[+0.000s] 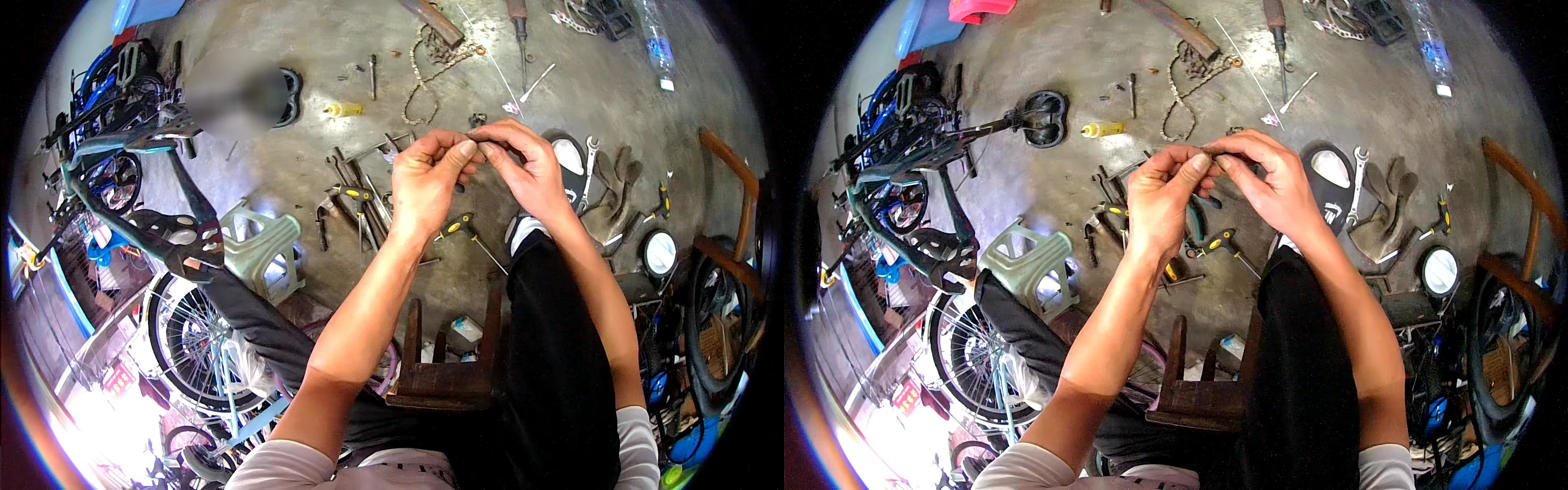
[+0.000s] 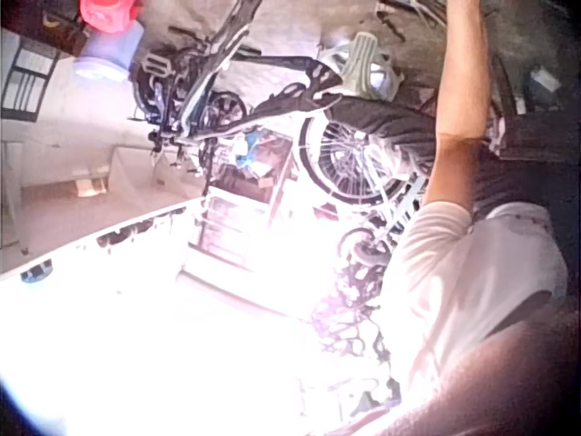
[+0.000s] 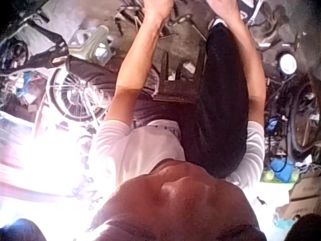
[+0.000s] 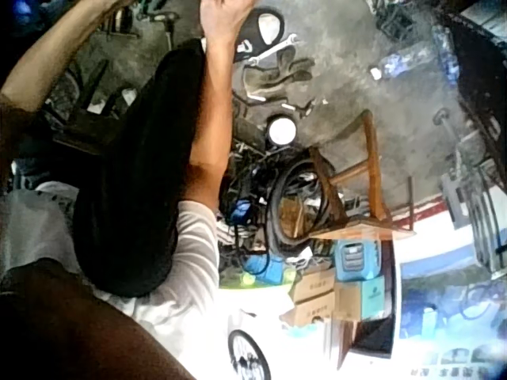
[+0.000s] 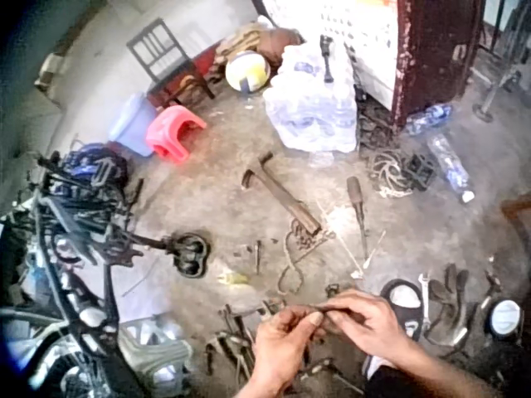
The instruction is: The person applies oil to a bicycle brake component and kemudian manipulates a small internal part by hand while working in a bicycle shop area.
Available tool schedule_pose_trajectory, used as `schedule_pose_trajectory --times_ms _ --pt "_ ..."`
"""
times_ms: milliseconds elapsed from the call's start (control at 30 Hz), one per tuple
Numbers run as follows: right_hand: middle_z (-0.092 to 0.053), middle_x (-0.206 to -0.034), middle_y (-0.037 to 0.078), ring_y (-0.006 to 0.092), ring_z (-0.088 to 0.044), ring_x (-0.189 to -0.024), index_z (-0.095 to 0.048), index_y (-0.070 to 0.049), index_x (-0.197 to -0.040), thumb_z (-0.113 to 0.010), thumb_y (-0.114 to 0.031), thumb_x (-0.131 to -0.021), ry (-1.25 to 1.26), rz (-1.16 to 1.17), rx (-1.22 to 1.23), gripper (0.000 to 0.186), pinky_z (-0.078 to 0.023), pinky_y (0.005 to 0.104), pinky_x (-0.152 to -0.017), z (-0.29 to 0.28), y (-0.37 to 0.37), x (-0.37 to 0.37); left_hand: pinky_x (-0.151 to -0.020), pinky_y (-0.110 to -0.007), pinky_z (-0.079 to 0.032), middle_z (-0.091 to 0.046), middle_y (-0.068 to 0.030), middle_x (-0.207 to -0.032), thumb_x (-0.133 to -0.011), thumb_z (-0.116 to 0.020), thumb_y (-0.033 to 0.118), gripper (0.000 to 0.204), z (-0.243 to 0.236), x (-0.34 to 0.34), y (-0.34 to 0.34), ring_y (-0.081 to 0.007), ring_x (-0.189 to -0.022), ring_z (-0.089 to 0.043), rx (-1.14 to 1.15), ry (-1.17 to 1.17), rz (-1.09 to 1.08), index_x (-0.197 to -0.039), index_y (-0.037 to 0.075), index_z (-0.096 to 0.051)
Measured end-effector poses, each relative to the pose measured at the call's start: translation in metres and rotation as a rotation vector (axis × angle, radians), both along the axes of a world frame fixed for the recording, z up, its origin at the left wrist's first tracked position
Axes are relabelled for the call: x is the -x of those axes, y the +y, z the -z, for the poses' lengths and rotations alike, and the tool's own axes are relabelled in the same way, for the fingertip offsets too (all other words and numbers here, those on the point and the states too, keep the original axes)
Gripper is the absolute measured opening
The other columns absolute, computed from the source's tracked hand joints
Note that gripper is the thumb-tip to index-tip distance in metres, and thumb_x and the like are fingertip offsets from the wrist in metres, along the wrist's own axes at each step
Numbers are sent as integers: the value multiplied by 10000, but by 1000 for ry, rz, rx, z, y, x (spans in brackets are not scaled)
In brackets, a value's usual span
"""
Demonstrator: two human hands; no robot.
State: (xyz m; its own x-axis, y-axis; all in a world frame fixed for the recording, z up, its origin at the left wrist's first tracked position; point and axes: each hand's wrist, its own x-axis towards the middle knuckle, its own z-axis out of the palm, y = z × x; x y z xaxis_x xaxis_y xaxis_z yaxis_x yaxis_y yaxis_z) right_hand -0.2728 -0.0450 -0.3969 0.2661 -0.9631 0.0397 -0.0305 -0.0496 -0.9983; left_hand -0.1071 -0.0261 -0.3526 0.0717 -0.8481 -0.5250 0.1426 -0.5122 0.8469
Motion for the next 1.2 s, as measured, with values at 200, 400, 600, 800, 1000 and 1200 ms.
schedule_pose_trajectory --times_ms 200,400,600,800,1000,1200 --pt "-704 -983 100 199 -690 -901 -717 11 -1096 -679 -20 -927 61 19 -20 176 -544 312 -790 -2 4 2 -674 -245 -475 -686 -17 -853 -1058 -580 199 223 11 1 -1 -88 -728 -568 -93 169 -43 -1009 8 -684" --pt "-704 -953 90 194 -688 -874 -727 6 -1085 -692 -19 -918 91 67 -45 173 -544 308 -758 -5 4 4 -684 -247 -456 -672 -13 -879 -1070 -558 215 223 13 6 0 -84 -746 -553 -104 213 -41 -1039 20 -662" --pt "-699 -922 97 212 -682 -841 -735 -3 -1049 -706 -3 -887 160 105 7 164 -535 314 -743 -4 3 4 -674 -248 -452 -670 -15 -874 -1054 -588 196 194 8 10 -2 -86 -737 -557 -72 151 9 -1040 17 -662" --pt "-694 -911 104 234 -684 -826 -726 -2 -1033 -706 23 -872 200 107 92 165 -532 318 -729 -2 3 3 -644 -238 -444 -655 -8 -843 -1041 -609 173 170 13 19 4 -79 -713 -545 -12 43 -40 -1017 12 -659" --pt "-693 -912 108 235 -684 -818 -721 -1 -1030 -702 25 -872 208 120 67 161 -532 318 -722 -2 3 4 -639 -235 -448 -648 -15 -864 -1046 -600 184 186 19 18 3 -84 -716 -545 -15 56 3 -1023 5 -647" --pt "-685 -911 105 228 -683 -833 -720 1 -1030 -694 20 -884 215 118 50 150 -532 314 -731 -4 2 4 -649 -250 -448 -651 -23 -883 -1064 -562 218 220 16 17 -2 -95 -733 -552 -41 64 41 -1022 15 -637"
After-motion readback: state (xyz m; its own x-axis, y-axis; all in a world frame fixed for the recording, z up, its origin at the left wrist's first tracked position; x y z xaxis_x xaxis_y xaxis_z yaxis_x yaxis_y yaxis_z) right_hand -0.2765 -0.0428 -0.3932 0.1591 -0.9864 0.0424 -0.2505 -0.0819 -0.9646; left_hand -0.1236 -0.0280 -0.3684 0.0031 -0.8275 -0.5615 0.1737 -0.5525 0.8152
